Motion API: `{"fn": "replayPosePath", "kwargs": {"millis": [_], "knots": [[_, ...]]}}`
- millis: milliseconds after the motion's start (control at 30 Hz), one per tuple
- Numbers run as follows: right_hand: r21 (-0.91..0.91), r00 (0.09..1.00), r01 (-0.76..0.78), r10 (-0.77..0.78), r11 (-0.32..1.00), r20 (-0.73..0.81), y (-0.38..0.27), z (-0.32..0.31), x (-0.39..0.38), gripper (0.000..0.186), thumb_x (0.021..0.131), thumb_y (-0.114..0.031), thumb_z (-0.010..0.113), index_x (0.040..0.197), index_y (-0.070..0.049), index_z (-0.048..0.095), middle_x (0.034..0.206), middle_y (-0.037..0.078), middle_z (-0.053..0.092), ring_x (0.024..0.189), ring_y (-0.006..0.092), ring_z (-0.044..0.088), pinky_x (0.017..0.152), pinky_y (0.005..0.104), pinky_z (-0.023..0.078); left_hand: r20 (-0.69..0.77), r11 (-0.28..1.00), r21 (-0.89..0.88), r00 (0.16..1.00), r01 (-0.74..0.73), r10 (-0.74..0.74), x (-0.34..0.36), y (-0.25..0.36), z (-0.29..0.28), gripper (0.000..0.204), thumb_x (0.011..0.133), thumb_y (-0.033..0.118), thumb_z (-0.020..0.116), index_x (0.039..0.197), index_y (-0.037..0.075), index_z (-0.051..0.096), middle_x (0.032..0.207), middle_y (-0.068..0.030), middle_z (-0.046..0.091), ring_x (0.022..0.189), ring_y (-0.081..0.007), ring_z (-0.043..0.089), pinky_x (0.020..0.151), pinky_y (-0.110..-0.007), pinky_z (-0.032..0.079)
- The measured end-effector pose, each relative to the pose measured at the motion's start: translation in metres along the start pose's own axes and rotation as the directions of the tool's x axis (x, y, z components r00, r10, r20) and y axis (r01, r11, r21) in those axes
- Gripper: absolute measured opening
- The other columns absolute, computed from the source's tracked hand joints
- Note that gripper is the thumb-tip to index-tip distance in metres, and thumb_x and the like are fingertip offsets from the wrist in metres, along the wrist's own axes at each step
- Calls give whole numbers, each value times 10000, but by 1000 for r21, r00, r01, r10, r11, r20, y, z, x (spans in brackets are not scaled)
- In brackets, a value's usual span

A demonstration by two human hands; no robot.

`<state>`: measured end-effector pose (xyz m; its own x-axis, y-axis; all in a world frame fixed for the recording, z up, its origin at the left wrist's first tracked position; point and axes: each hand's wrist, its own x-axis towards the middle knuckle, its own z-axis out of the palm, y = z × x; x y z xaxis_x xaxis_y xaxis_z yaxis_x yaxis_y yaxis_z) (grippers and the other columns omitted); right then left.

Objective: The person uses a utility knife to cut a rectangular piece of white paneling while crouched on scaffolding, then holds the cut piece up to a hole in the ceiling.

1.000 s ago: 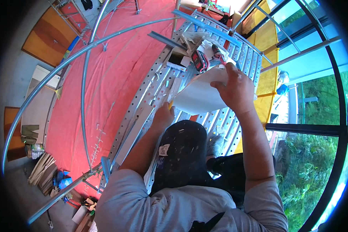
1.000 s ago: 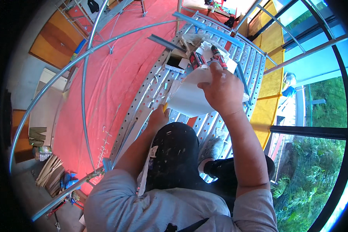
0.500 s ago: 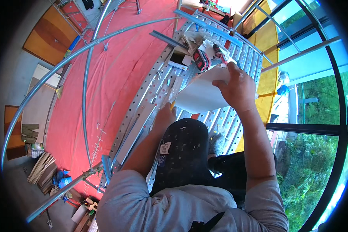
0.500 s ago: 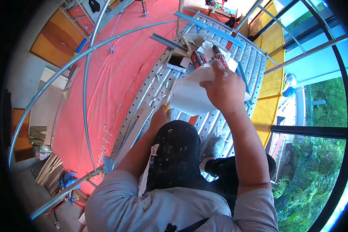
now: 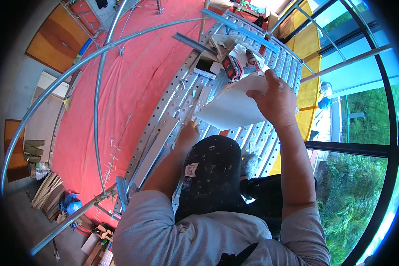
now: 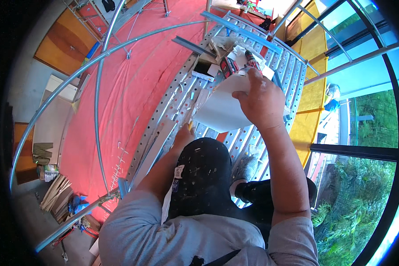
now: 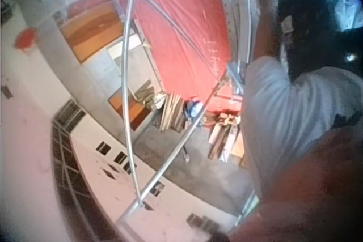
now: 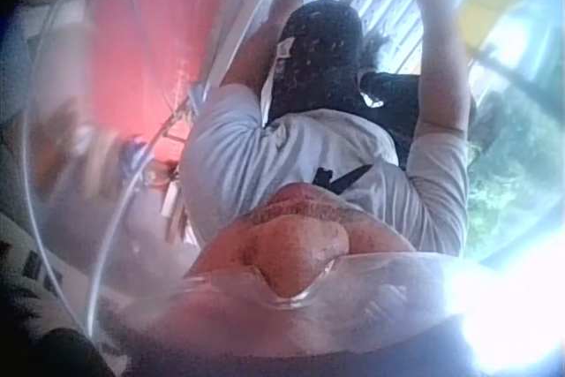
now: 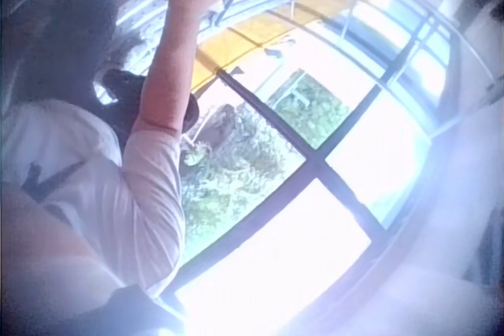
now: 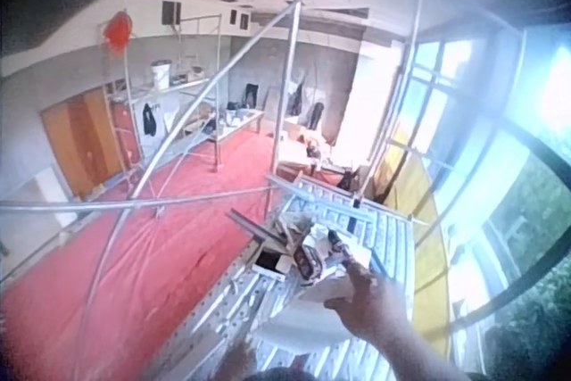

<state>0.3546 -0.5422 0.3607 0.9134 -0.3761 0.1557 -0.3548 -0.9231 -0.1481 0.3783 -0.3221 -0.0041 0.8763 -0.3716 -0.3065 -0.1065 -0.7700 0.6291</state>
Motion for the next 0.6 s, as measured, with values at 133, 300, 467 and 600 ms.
{"fn": "replayPosePath", "kwargs": {"millis": [133, 300, 467, 600], "knots": [[39, 998, 58, -57, 998, -42, -6, 0, -2, 520, 735, -305, 837, 1150, -86, 613, 915, 181, 727, 864, 381, 713, 758, 473, 558, 10, 994, 45, 995, 103, -103, 4, -23, 17, 396, 981, 283, 539, 1198, -50, 538, 1042, -308, 677, 982, -462, 674, 848, -546, 533], [36, 1000, 28, -29, 999, 9, -15, -5, -1, 507, 740, -305, 835, 1142, -87, 615, 925, 178, 729, 869, 378, 714, 762, 475, 558, 70, 984, 88, 984, 156, -162, 13, -62, 9, 377, 978, 260, 533, 1188, -52, 546, 1044, -313, 675, 986, -452, 678, 852, -540, 533], [11, 1000, -22, 22, 1000, 0, 1, -3, -1, 499, 742, -315, 834, 1132, -91, 618, 927, 173, 731, 868, 376, 716, 767, 478, 558, 43, 988, -69, 990, 137, -135, 0, 37, -23, 365, 965, 246, 557, 1183, -47, 554, 1061, -309, 672, 1009, -451, 670, 851, -541, 528], [15, 1000, -4, 3, 1000, 21, -4, -5, -3, 517, 746, -319, 826, 1161, -95, 615, 936, 172, 733, 869, 379, 716, 766, 476, 561, 46, 999, -47, 999, 26, -24, -4, 32, -34, 367, 954, 237, 564, 1190, -43, 554, 1056, -304, 676, 1003, -454, 671, 854, -544, 523]]}}
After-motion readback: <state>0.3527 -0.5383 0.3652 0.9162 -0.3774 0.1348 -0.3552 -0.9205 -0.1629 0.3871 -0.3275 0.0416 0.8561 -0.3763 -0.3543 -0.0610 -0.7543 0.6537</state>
